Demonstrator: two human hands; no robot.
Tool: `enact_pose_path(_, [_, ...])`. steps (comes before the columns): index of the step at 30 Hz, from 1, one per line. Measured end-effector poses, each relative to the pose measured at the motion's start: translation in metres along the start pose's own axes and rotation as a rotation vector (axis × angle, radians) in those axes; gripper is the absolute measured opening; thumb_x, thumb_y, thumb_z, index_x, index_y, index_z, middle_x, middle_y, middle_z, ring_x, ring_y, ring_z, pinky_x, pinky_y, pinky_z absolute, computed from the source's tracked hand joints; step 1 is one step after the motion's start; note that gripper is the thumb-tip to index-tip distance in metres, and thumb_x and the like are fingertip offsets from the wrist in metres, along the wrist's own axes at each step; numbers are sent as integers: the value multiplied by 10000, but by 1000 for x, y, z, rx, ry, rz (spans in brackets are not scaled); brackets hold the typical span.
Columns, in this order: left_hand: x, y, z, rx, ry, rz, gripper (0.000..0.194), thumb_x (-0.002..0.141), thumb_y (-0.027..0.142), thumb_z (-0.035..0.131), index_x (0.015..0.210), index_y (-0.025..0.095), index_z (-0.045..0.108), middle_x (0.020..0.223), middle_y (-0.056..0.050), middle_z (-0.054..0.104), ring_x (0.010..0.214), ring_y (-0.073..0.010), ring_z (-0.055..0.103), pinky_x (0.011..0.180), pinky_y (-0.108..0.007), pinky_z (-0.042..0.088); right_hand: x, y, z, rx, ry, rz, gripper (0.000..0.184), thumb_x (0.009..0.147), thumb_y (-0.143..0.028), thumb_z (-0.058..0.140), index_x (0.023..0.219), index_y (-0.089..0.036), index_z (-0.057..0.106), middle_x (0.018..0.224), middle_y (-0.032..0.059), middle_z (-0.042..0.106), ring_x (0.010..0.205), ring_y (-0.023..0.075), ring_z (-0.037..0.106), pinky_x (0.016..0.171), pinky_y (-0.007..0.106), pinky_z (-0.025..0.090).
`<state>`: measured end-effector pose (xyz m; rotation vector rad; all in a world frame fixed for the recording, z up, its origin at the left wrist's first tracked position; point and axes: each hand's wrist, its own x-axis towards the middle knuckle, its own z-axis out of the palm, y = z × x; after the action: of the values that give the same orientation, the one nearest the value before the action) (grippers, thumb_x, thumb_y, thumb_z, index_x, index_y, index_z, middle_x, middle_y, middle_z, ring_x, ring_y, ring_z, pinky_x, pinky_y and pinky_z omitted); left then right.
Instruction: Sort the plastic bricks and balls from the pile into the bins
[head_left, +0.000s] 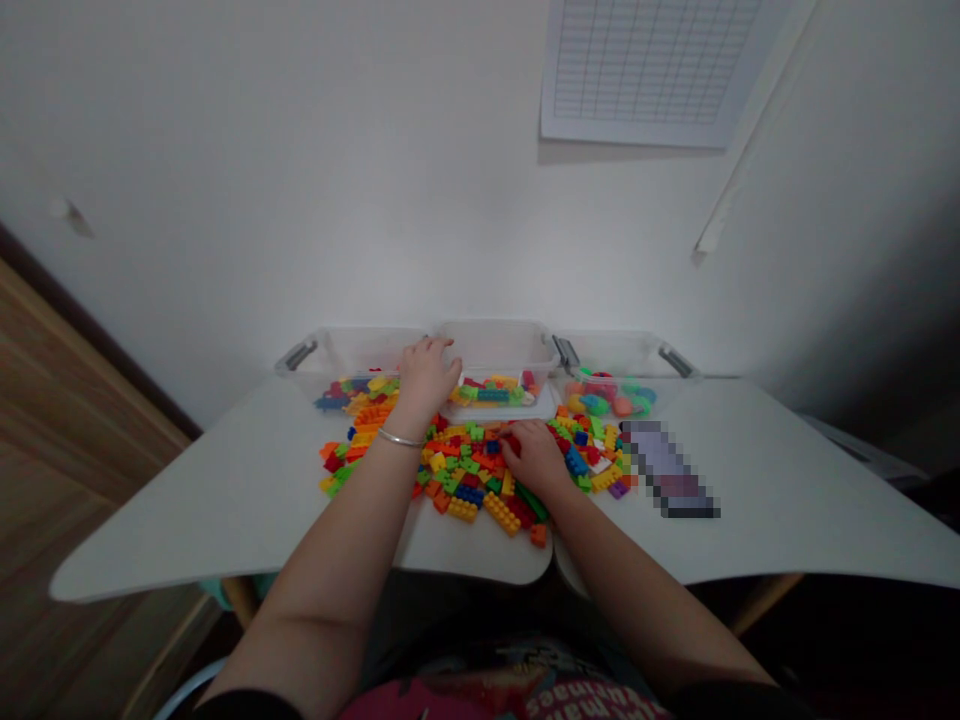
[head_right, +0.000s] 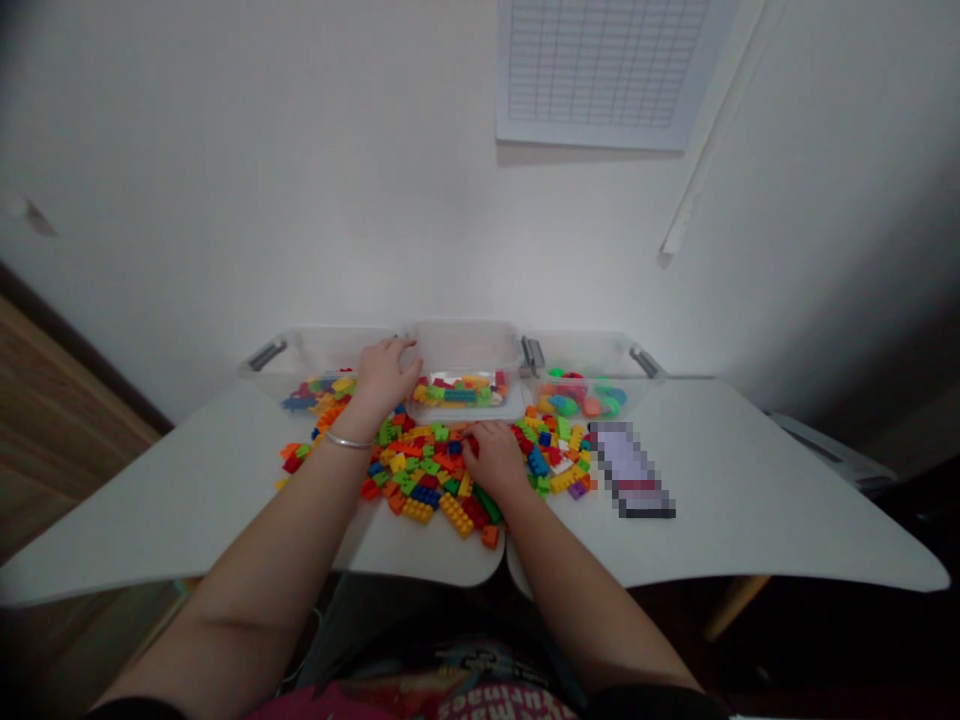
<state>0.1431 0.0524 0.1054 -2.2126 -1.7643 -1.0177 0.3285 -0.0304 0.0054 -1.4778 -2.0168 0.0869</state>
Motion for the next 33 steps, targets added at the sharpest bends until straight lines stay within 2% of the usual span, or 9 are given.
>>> enact_pose_path(3, [-15, -1, -2, -36, 99, 70, 438, 852, 263, 580, 1267, 127, 610, 1343, -158, 567, 1246, -288, 501, 1083, -425, 378, 0, 0, 0, 1, -1, 1, 156, 872, -193, 566, 967, -198, 689, 1002, 76, 708, 991, 240, 576, 941, 370, 446])
enact_pose_path(6, [-37, 1, -2, -60, 111, 127, 375, 856, 230, 567, 1219, 172, 639, 1263, -126, 605, 1186, -279, 537, 1049, -440, 414, 0, 1, 2, 1, 10, 1, 159, 883, -207, 559, 978, -196, 687, 1010, 78, 708, 996, 240, 579, 944, 372, 445])
enact_pose_path(10, [-65, 3, 5, -52, -39, 228, 297, 854, 166, 528, 1095, 209, 697, 1134, -85, 671, 1085, -251, 585, 991, -429, 460, 0, 2, 4, 10, 24, -4, 163, 884, -208, 558, 990, -194, 681, 1008, 74, 706, 1001, 239, 579, 953, 375, 442])
enact_pose_path(13, [-81, -1, 14, -40, -183, 297, 286, 836, 166, 557, 1077, 203, 706, 1134, -80, 690, 1084, -252, 599, 985, -426, 472, 0, 3, 4, 14, 17, -17, 172, 876, -209, 566, 1003, -183, 679, 1014, 79, 704, 1001, 240, 579, 957, 378, 443])
enact_pose_path(15, [-87, -4, 21, -35, -238, 328, 306, 837, 166, 559, 1109, 189, 698, 1170, -88, 690, 1115, -255, 598, 1003, -429, 466, 0, 2, 3, 22, 11, -28, 182, 857, -202, 585, 1012, -175, 677, 1020, 82, 704, 1005, 238, 581, 964, 377, 441])
enact_pose_path(20, [-97, -11, 34, 10, -295, 367, 426, 831, 126, 532, 1233, 199, 650, 1257, -94, 669, 1153, -255, 596, 1028, -437, 452, -1, 0, 0, 28, 4, -57, 186, 834, -232, 629, 1005, -180, 680, 1014, 70, 705, 1002, 241, 580, 964, 384, 440])
enact_pose_path(24, [-99, -13, 37, 11, -312, 353, 392, 860, 165, 527, 1231, 189, 652, 1253, -92, 673, 1150, -258, 596, 1032, -431, 450, -1, -2, -1, 24, -8, -59, 217, 831, -289, 658, 1025, -196, 686, 1040, 72, 696, 1032, 241, 572, 982, 396, 433])
enact_pose_path(33, [-102, -16, 40, -38, -304, 328, 375, 869, 177, 540, 1227, 175, 651, 1265, -97, 662, 1173, -249, 582, 1046, -413, 445, -1, -2, -1, 20, -38, -35, 227, 817, -280, 682, 1030, -209, 708, 1086, 82, 690, 1070, 246, 557, 999, 410, 425])
